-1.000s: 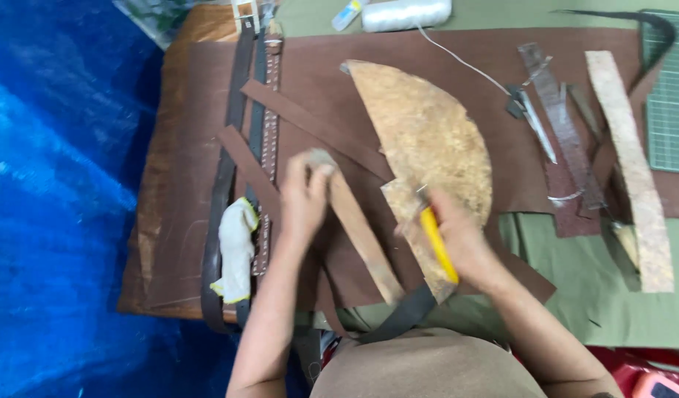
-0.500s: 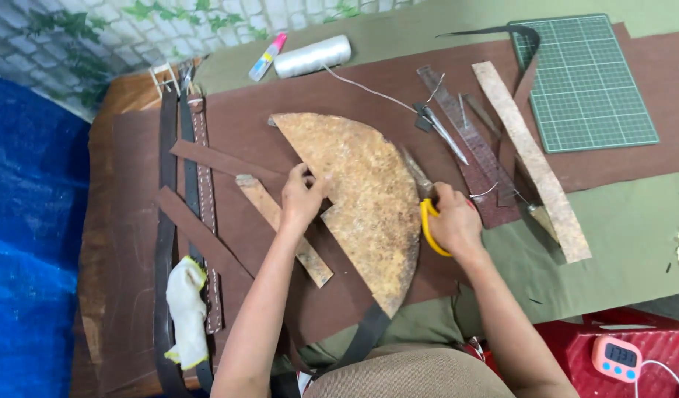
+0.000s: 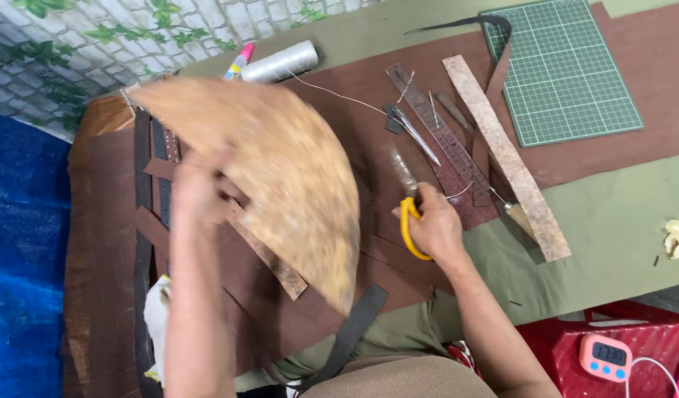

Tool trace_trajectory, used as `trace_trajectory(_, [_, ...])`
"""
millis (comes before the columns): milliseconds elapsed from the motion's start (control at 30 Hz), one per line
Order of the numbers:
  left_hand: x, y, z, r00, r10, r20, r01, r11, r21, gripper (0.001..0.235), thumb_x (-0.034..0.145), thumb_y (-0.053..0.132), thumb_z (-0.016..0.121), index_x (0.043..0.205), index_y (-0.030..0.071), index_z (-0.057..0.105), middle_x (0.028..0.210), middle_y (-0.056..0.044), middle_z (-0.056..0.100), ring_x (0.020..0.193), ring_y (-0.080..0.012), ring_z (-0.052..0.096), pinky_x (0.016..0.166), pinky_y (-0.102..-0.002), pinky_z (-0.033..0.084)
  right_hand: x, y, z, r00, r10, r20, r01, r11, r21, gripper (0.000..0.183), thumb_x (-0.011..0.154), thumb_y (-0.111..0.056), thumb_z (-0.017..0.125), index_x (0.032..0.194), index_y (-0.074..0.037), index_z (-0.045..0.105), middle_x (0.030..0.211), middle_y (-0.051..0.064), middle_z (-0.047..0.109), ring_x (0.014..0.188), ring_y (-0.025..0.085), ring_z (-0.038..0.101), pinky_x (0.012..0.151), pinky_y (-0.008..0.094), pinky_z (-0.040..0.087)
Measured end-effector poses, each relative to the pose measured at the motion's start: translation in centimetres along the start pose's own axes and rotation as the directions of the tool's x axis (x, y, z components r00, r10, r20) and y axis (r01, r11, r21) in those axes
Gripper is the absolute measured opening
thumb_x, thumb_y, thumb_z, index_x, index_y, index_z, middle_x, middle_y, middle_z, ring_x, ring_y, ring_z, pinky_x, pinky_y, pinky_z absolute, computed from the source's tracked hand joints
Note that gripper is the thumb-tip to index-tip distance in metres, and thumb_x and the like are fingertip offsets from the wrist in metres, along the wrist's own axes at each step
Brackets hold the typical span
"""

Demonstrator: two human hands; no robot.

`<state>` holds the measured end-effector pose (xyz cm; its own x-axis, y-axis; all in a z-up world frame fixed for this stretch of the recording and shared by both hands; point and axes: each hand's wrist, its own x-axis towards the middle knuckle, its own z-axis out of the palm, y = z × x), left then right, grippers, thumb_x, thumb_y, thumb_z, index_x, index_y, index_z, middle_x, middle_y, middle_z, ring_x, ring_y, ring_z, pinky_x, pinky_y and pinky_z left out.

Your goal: Trimming the edges of leather strips and cutting leather pieces using scissors on a workshop table.

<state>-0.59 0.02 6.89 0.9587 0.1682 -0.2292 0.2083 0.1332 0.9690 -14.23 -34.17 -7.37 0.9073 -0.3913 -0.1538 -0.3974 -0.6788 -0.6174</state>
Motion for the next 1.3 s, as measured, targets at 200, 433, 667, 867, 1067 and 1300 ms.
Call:
trace_trajectory(200, [3.1,1.6,7.6,1.000,0.010,0.020,0.000,0.897,-0.442,0.013,0.096,0.018,0.068,0.103,0.011,0.060,0.074,-0.005,0.053,0.049,-0.0140,0.060,0.043,-0.024,0.051,-1.1,-1.6,-0.9,0.999,0.002,0.046,0.003,0.994,-0.106,0.054,0.088,-0.037,0.067,0.140,-0.027,0.052,0.116,0.015,0.062,0.107,0.043,0.069,0.092,0.054,0.056])
trace_trajectory(433, [9.4,-4.1,25.5,0.979,-0.062,0.194,0.161,0.819,-0.550,0.019,0.098,0.012,0.062,0.111,0.000,0.057,0.089,-0.011,0.053,0.071,-0.0279,0.077,0.059,-0.032,0.064,-1.2,-1.9,-1.4,0.998,0.005,0.057,0.002,0.992,-0.127,0.057,0.089,-0.041,0.063,0.143,-0.032,0.048,0.120,0.012,0.060,0.105,0.043,0.070,0.093,0.053,0.057])
trace_trajectory(667, [11.9,-3.3,36.6,0.882,-0.070,0.466,0.263,0.893,-0.365,0.026,0.094,0.014,0.064,0.103,-0.009,0.055,0.105,-0.031,0.065,0.078,-0.0289,0.069,0.047,-0.028,0.046,-0.8,-1.1,-0.7,0.998,-0.056,0.043,0.059,0.996,-0.073,0.051,0.089,-0.036,0.065,0.135,-0.022,0.048,0.115,0.016,0.060,0.094,0.051,0.065,0.069,0.063,0.050])
trace_trajectory(867, [6.9,-4.8,30.1,0.781,0.016,0.624,-0.206,0.950,0.233,0.038,0.089,0.035,0.070,0.113,0.005,0.067,0.087,-0.016,0.078,0.061,-0.0169,0.067,0.049,-0.028,0.053,-0.6,-1.3,-1.3,0.997,-0.021,0.080,0.030,0.993,-0.118,0.060,0.088,-0.040,0.066,0.142,-0.028,0.046,0.116,0.009,0.061,0.099,0.042,0.069,0.078,0.057,0.054])
trace_trajectory(1067, [2.8,-5.5,14.1,0.788,0.280,0.548,-0.524,0.774,0.357,0.040,0.092,0.022,0.078,0.130,0.014,0.069,0.116,-0.016,0.074,0.096,-0.0296,0.076,0.074,-0.038,0.067,-0.3,-1.0,-1.0,0.991,0.047,0.122,-0.025,0.984,-0.174,0.063,0.087,-0.045,0.065,0.146,-0.039,0.043,0.117,0.001,0.060,0.109,0.033,0.071,0.093,0.050,0.057])
trace_trajectory(1300, [2.7,-8.0,-3.0,0.895,0.434,0.102,-0.248,0.296,0.923,0.059,0.095,0.047,0.075,0.145,0.019,0.059,0.137,-0.018,0.057,0.122,-0.0472,0.059,0.097,-0.064,0.049,-0.8,-1.2,-0.9,0.997,0.021,0.077,-0.011,0.991,-0.135,0.061,0.085,-0.043,0.069,0.142,-0.035,0.049,0.115,0.005,0.062,0.110,0.036,0.069,0.096,0.051,0.056])
